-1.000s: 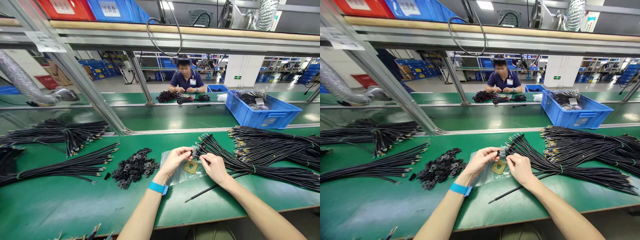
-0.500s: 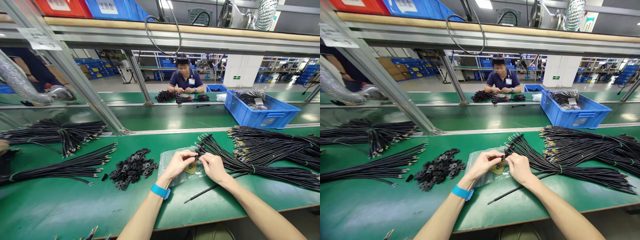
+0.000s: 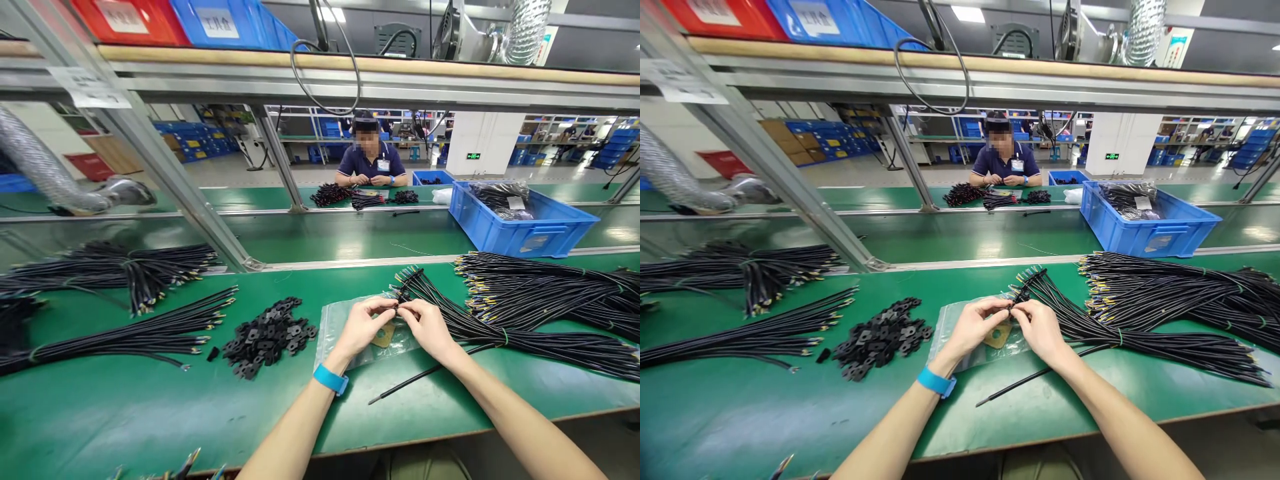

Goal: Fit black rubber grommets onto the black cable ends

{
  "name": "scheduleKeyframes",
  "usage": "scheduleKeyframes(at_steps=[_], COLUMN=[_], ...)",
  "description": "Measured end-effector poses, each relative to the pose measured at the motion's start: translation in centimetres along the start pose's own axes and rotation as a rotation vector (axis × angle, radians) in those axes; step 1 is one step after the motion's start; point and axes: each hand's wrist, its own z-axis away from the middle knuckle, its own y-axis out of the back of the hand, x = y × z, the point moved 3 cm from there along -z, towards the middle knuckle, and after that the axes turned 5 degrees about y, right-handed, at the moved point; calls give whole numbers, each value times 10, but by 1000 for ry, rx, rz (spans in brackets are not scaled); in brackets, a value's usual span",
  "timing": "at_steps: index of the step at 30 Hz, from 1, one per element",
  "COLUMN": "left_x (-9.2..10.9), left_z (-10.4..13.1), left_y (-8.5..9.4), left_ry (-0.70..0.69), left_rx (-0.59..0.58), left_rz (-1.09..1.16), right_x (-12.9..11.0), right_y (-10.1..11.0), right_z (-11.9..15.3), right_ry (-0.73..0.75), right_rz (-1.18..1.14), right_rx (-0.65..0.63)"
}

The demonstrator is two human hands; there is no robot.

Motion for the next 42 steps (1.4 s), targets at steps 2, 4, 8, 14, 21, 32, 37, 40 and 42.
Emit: scheduleKeyframes(at_steps=[2,4,8,14,21,32,37,40,42], left_x=[-2,-1,5,9,3,4,15,15,12], left_z=[0,1,4,7,3,4,4,5,6], left_y=[1,1,-2,-7,-6,-11,22,63,85], left_ry=[20,1,-93,-167,-3,9,-192,-65,91], left_rx=[3,-19,-69,-153,-139,-120,134,352,349], left_rz=[3,-21,-53,-58,234,308,-282,-787,-1030], right_x=[-2,-3,1,14,-2,-11,0,0,-8], right_y=[3,3,1,-5,6,9,16,23,24], right_z=[3,5,4,3,-2,3,-4,-6,-3], right_ry=[34,62,29,-158,-49,162,211,196,199], right_rz=[32,54,11,-267,-184,95,359,415,294], right_rx=[39,26,-40,-146,-46,3,131,106,-49])
